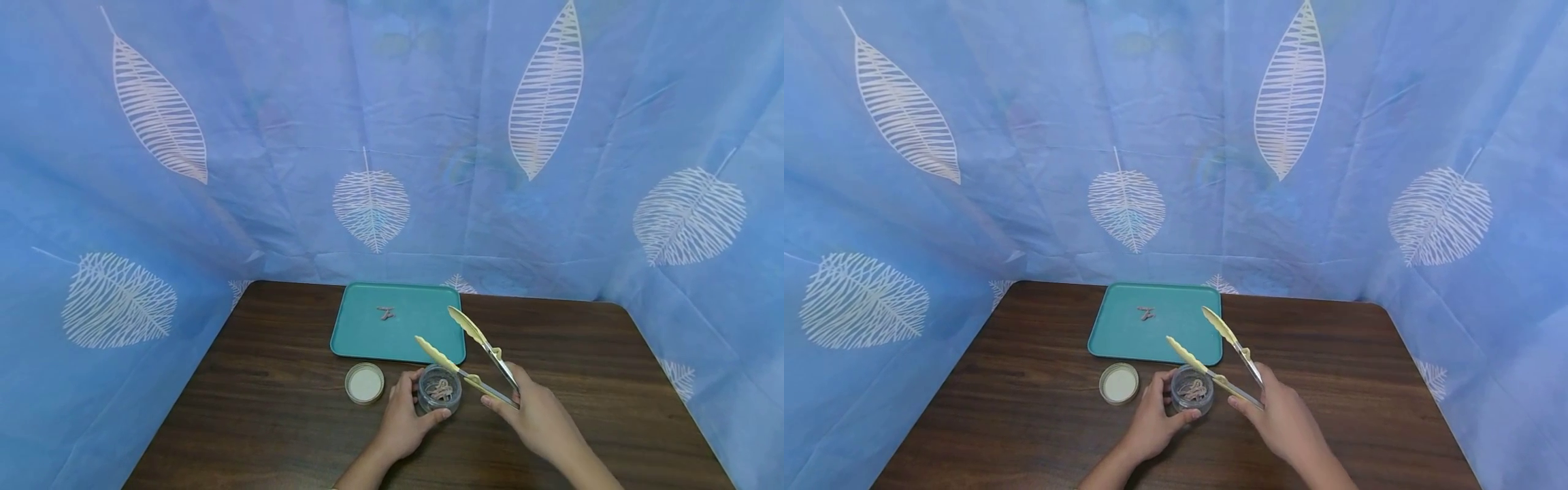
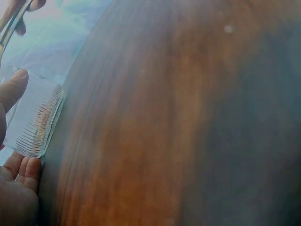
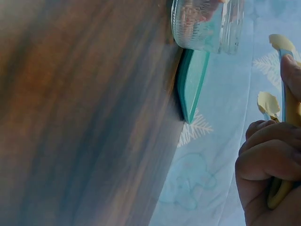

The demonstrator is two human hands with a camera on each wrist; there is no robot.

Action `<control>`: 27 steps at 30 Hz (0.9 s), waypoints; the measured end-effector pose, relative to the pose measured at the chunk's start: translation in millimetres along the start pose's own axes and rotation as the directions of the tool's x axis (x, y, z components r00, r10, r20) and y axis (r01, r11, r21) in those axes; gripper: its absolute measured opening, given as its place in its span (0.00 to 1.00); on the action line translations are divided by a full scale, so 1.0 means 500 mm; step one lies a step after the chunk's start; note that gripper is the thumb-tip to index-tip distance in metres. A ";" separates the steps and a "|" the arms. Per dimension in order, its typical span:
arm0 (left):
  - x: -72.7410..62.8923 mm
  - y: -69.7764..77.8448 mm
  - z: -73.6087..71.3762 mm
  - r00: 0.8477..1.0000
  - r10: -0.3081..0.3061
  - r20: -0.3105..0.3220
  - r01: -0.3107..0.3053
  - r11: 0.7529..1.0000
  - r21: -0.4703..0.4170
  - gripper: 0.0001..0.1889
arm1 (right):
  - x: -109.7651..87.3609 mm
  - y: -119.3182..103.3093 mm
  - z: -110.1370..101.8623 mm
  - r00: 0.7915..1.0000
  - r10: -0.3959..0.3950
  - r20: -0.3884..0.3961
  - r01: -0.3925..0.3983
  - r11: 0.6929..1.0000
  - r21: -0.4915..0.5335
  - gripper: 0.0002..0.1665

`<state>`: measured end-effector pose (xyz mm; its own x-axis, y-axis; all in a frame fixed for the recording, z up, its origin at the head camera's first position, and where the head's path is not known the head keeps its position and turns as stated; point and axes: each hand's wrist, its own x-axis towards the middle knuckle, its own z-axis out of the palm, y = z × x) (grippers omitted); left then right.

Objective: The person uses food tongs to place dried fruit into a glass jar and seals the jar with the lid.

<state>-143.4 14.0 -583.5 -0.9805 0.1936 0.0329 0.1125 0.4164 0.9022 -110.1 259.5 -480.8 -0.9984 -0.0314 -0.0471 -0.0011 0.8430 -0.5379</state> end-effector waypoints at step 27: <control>0.002 -0.004 -0.003 1.000 0.014 0.014 -0.014 0.999 -0.029 0.44 | 0.226 -0.054 0.064 0.986 -0.111 0.121 0.124 0.987 -0.103 0.49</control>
<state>-144.9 12.0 -584.4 -0.9764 0.2124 0.0397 0.1214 0.3876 0.9138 -221.1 216.1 -498.8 -0.9778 -0.1896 -0.0891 -0.1303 0.8835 -0.4500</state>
